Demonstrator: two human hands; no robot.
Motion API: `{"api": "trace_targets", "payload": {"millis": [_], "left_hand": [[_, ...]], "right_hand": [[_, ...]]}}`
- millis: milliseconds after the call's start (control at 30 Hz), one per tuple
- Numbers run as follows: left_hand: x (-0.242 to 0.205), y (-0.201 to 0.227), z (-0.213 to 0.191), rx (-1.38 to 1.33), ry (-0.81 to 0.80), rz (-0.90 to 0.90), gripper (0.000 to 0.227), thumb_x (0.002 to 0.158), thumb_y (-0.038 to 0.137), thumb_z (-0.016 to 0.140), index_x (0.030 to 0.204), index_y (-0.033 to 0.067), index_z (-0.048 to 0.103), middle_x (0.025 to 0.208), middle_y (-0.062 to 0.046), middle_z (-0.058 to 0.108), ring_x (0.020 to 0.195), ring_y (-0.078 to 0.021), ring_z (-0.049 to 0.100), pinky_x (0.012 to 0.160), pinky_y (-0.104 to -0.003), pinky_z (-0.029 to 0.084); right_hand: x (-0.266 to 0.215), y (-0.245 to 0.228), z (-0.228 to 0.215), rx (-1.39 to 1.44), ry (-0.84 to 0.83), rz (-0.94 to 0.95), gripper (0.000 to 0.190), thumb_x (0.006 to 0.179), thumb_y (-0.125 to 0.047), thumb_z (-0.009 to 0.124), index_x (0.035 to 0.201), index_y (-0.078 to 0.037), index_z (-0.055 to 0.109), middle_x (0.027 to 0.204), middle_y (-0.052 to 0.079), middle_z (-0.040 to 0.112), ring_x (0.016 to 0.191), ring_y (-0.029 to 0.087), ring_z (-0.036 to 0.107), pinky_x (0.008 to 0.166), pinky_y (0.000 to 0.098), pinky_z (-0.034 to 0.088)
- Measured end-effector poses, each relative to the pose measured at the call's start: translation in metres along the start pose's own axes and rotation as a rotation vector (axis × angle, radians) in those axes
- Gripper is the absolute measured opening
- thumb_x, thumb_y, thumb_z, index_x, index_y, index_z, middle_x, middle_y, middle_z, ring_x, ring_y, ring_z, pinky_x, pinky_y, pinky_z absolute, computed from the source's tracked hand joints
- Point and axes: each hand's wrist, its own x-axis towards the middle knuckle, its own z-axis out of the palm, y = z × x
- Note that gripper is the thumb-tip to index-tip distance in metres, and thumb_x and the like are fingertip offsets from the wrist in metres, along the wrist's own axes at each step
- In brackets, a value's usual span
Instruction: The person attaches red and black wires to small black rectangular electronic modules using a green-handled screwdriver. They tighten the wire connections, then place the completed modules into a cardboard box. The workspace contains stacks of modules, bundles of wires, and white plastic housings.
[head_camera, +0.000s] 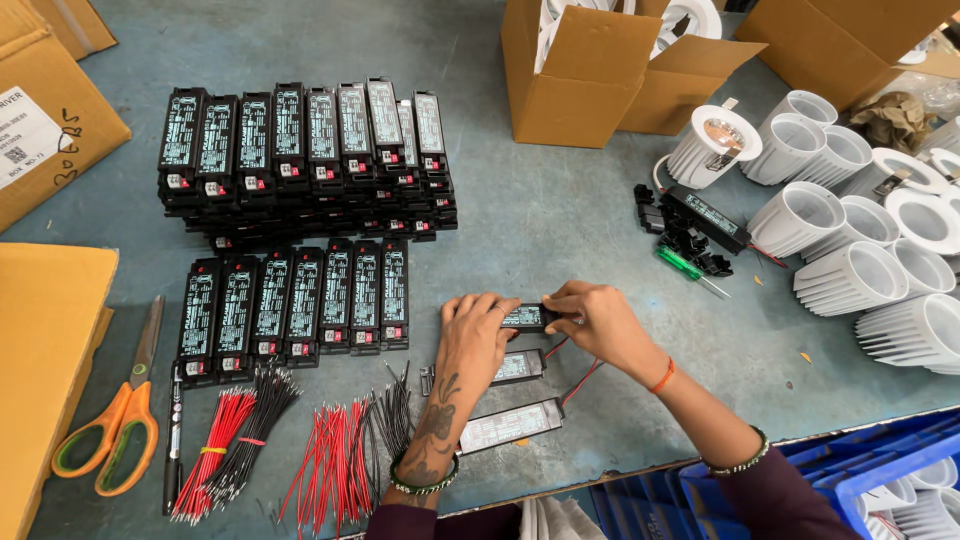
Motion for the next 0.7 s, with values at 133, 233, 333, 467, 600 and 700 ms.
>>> {"api": "trace_targets", "payload": {"millis": [133,233,333,467,600,700], "left_hand": [[-0.001,0.001,0.000,0.007,0.017,0.017,0.038,0.082,0.015,0.077,0.119,0.0145,0.069,0.109,-0.004,0.067,0.108,-0.0264,0.059,0.101,-0.045,0.038],[0.000,0.001,0.000,0.021,0.014,0.023,0.038,0.082,0.016,0.078,0.119,0.0141,0.069,0.108,-0.005,0.067,0.108,-0.0270,0.059,0.101,-0.046,0.038],[-0.001,0.001,0.001,0.025,0.007,0.020,0.039,0.081,0.015,0.078,0.119,0.0142,0.068,0.108,-0.005,0.066,0.108,-0.0270,0.059,0.101,-0.046,0.038],[0.001,0.000,0.006,0.029,-0.023,0.000,0.040,0.080,0.017,0.079,0.118,0.0130,0.068,0.109,-0.005,0.066,0.109,-0.0268,0.059,0.101,-0.047,0.037],[0.006,0.007,0.015,0.097,-0.013,0.043,0.045,0.076,0.019,0.080,0.117,0.0065,0.067,0.109,-0.007,0.066,0.108,-0.0263,0.059,0.099,-0.053,0.034],[0.013,0.013,0.014,0.193,-0.075,0.009,0.037,0.078,0.019,0.079,0.112,0.0078,0.066,0.107,-0.009,0.065,0.108,-0.0282,0.060,0.106,-0.056,0.032]], "right_hand": [[0.009,0.004,-0.004,0.005,-0.070,-0.030,0.037,0.067,-0.013,0.089,0.102,-0.006,0.080,0.095,0.007,0.076,0.071,0.024,0.072,0.066,0.0338,0.057],[0.019,0.008,-0.008,0.058,-0.108,-0.019,0.037,0.060,-0.014,0.092,0.094,-0.004,0.080,0.091,0.007,0.077,0.072,0.024,0.074,0.066,0.0333,0.058],[0.029,0.011,-0.009,0.076,-0.165,0.014,0.037,0.056,-0.013,0.093,0.088,-0.003,0.079,0.088,0.007,0.077,0.073,0.025,0.075,0.066,0.0338,0.058],[0.032,0.012,-0.004,-0.015,-0.182,0.017,0.037,0.054,-0.013,0.094,0.086,-0.003,0.080,0.086,0.009,0.077,0.074,0.027,0.074,0.067,0.0360,0.056],[0.016,0.008,-0.001,-0.086,-0.112,0.009,0.036,0.062,-0.016,0.091,0.094,-0.005,0.080,0.095,0.009,0.077,0.081,0.028,0.073,0.072,0.0374,0.056],[-0.008,-0.002,0.000,0.021,0.142,-0.219,0.048,0.066,-0.012,0.088,0.112,-0.003,0.075,0.112,0.013,0.074,0.091,0.032,0.070,0.077,0.0389,0.056]]}}
